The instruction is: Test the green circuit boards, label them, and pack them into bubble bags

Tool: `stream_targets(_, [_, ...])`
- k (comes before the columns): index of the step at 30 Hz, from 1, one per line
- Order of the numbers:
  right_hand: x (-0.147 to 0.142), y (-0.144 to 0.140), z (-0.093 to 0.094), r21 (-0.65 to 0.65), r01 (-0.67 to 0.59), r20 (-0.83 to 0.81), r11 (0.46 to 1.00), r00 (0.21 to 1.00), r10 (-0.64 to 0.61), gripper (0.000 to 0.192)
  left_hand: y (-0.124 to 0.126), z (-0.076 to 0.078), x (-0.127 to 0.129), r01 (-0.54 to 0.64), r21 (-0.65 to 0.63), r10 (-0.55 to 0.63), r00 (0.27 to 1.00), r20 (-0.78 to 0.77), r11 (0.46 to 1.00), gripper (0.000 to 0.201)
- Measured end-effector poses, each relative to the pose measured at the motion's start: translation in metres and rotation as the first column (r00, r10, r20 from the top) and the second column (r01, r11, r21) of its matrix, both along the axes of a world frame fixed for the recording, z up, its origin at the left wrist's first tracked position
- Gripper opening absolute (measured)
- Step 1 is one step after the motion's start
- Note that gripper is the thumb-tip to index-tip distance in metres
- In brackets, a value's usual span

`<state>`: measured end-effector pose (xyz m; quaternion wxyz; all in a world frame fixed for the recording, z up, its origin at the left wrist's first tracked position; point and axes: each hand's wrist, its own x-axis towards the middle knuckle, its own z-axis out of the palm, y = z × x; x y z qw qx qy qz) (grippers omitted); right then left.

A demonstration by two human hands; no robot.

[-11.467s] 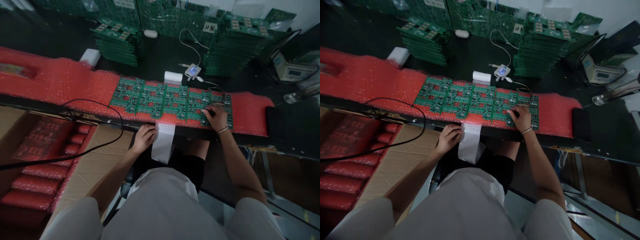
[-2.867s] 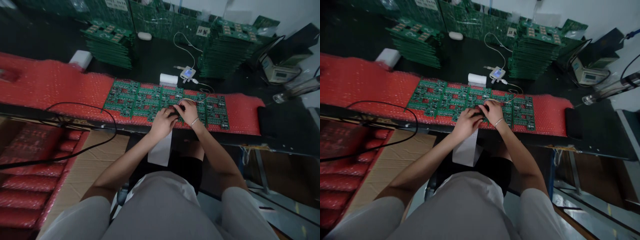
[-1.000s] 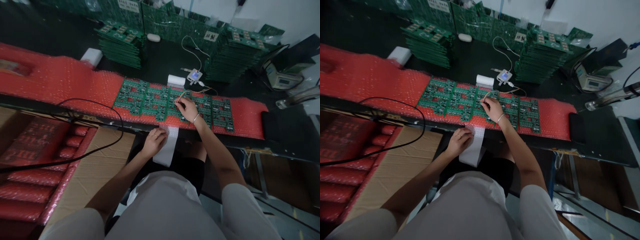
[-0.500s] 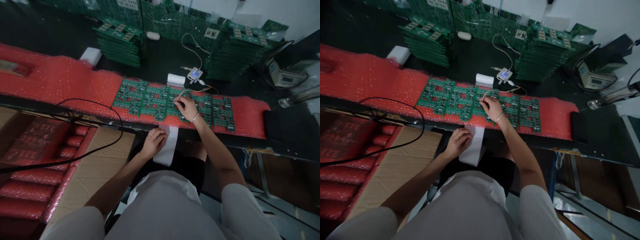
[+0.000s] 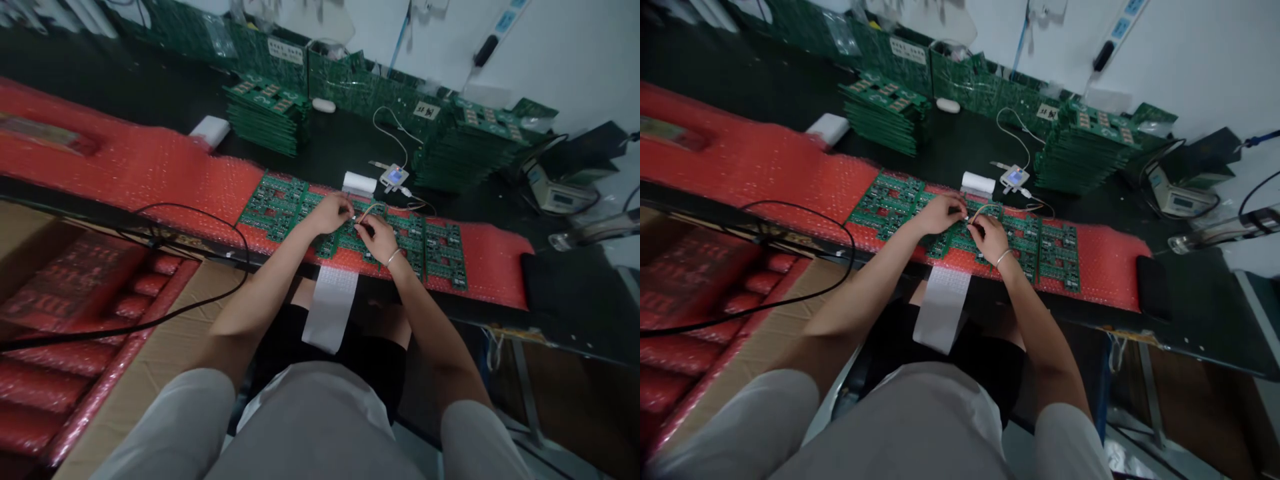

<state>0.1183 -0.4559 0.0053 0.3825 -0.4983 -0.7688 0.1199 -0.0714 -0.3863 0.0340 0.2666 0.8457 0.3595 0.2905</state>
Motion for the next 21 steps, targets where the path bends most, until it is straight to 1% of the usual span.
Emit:
stream_targets(2, [0.000, 0.000, 0.000, 0.000, 0.004, 0.010, 1.000, 1.000, -0.004, 0.024, 0.019, -0.001, 0.011, 0.036, 0.022, -0.034, 0.993, -0.109, 0.999, 0.016])
stream_targets(5, [0.000, 0.001, -0.002, 0.004, 0.004, 0.013, 1.000, 1.000, -0.004, 0.024, 0.033, -0.001, 0.019, 0.069, 0.043, -0.058, 0.973, -0.225, 0.997, 0.018])
stream_targets(9, [0.001, 0.002, -0.003, 0.023, -0.005, 0.008, 1.000, 1.000, 0.005, 0.022, 0.038, -0.003, 0.018, 0.088, 0.043, -0.073, 0.958, -0.276, 0.995, 0.015])
stream_targets(15, [-0.001, -0.002, 0.002, 0.016, -0.020, -0.011, 1.000, 1.000, 0.020, 0.020, 0.036, -0.006, 0.020, 0.072, 0.058, -0.050, 0.944, -0.327, 0.996, 0.018])
stream_targets(17, [-0.001, -0.004, 0.002, 0.015, -0.004, -0.075, 1.000, 0.997, 0.005, 0.023, 0.035, -0.007, 0.021, 0.065, 0.069, -0.039, 0.942, -0.333, 0.995, 0.017])
stream_targets(18, [0.000, -0.004, 0.001, 0.011, 0.027, -0.130, 1.000, 0.991, -0.026, 0.025, 0.034, -0.007, 0.021, 0.066, 0.077, -0.037, 0.943, -0.332, 0.995, 0.016])
stream_targets(19, [0.001, -0.003, -0.001, 0.004, 0.074, -0.197, 0.997, 0.978, -0.071, 0.028, 0.033, -0.007, 0.021, 0.068, 0.088, -0.036, 0.945, -0.326, 0.994, 0.016])
stream_targets(21, [0.006, 0.001, -0.006, -0.023, 0.183, -0.336, 0.983, 0.925, -0.180, 0.034, 0.028, -0.008, 0.017, 0.073, 0.117, -0.036, 0.957, -0.289, 0.990, 0.019])
